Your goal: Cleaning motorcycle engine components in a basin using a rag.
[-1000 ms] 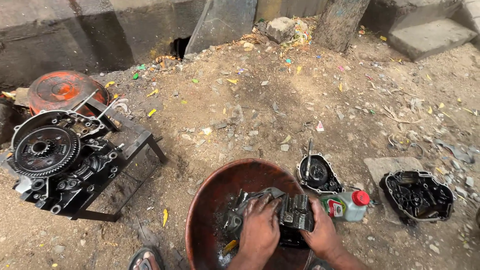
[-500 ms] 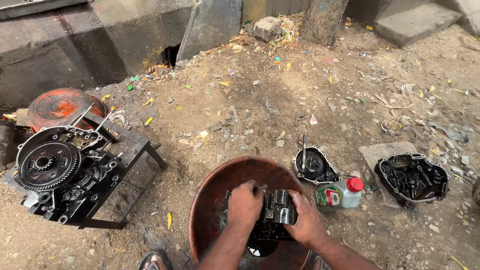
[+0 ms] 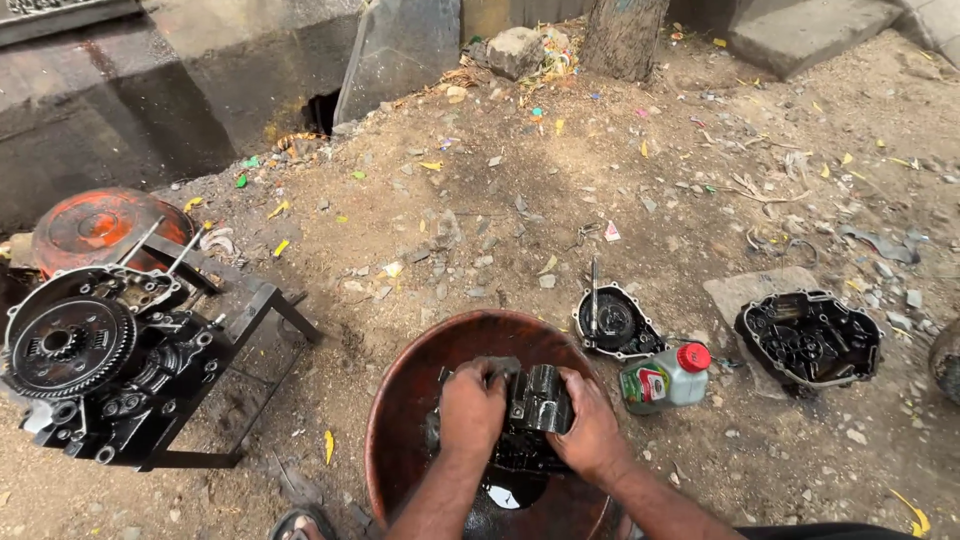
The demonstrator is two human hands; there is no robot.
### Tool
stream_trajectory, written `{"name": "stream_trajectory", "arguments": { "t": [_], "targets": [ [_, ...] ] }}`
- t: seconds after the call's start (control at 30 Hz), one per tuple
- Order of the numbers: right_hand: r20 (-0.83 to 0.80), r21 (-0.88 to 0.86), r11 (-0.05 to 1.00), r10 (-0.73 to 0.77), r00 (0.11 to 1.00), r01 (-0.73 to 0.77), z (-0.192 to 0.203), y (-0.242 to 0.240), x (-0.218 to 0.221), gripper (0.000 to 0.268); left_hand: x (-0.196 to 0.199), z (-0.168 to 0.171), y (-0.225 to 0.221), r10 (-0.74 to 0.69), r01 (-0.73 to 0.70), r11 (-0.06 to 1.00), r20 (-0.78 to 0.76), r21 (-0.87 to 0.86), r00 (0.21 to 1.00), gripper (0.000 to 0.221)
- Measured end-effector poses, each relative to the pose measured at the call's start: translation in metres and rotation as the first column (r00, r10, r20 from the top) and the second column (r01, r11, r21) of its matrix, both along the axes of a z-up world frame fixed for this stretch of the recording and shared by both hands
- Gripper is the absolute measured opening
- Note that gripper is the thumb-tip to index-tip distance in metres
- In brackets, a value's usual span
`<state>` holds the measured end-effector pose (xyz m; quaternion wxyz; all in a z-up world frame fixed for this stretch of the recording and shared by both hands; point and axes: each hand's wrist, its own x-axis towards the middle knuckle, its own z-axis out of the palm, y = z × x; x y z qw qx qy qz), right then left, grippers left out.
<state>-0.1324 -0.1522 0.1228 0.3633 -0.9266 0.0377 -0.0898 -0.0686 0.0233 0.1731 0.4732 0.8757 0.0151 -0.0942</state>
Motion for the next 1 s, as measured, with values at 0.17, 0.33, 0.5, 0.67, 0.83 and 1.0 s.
{"name": "stream_trajectory", "arguments": {
  "t": [0.17, 0.33, 0.5, 0.67, 0.83, 1.0],
  "targets": [
    [-0.027, 0.029, 0.999, 0.04, 0.999, -0.039, 0.01, 0.002, 0.001, 0.068, 0.011, -0.023, 0.021, 0.127, -0.137, 0.988, -0.129, -0.076, 0.984, 0.022],
    [-0.073, 0.038, 0.999, 0.007, 0.997, -0.005, 0.0, 0.001, 0.007, 0.064, 0.006, -0.044, 0.037, 0.199, -0.27, 0.787, -0.186, -0.555, 0.962, 0.024],
    [0.001, 0.0, 1.0, 0.013, 1.0, -0.013, -0.002, -0.001, 0.004, 0.071, -0.011, -0.047, 0.032, -0.036, 0.074, 0.784, 0.073, -0.617, 0.997, 0.032],
    [0.036, 0.051, 0.998, 0.028, 0.999, -0.029, -0.006, -0.001, 0.001, 0.071, -0.016, 0.003, 0.04, -0.442, 0.424, 0.894, 0.135, 0.141, 0.887, 0.046],
    [0.11, 0.017, 0.999, -0.042, 0.993, 0.04, -0.064, -0.027, 0.014, 0.083, 0.005, -0.018, 0.024, -0.611, 0.488, 0.743, 0.165, 0.458, 0.774, 0.057],
    [0.008, 0.068, 0.995, -0.074, 0.997, 0.073, -0.08, -0.045, 0.019, 0.082, 0.028, -0.028, -0.003, -0.631, 0.575, 0.705, -0.003, 0.415, 0.776, 0.056]
  ]
}}
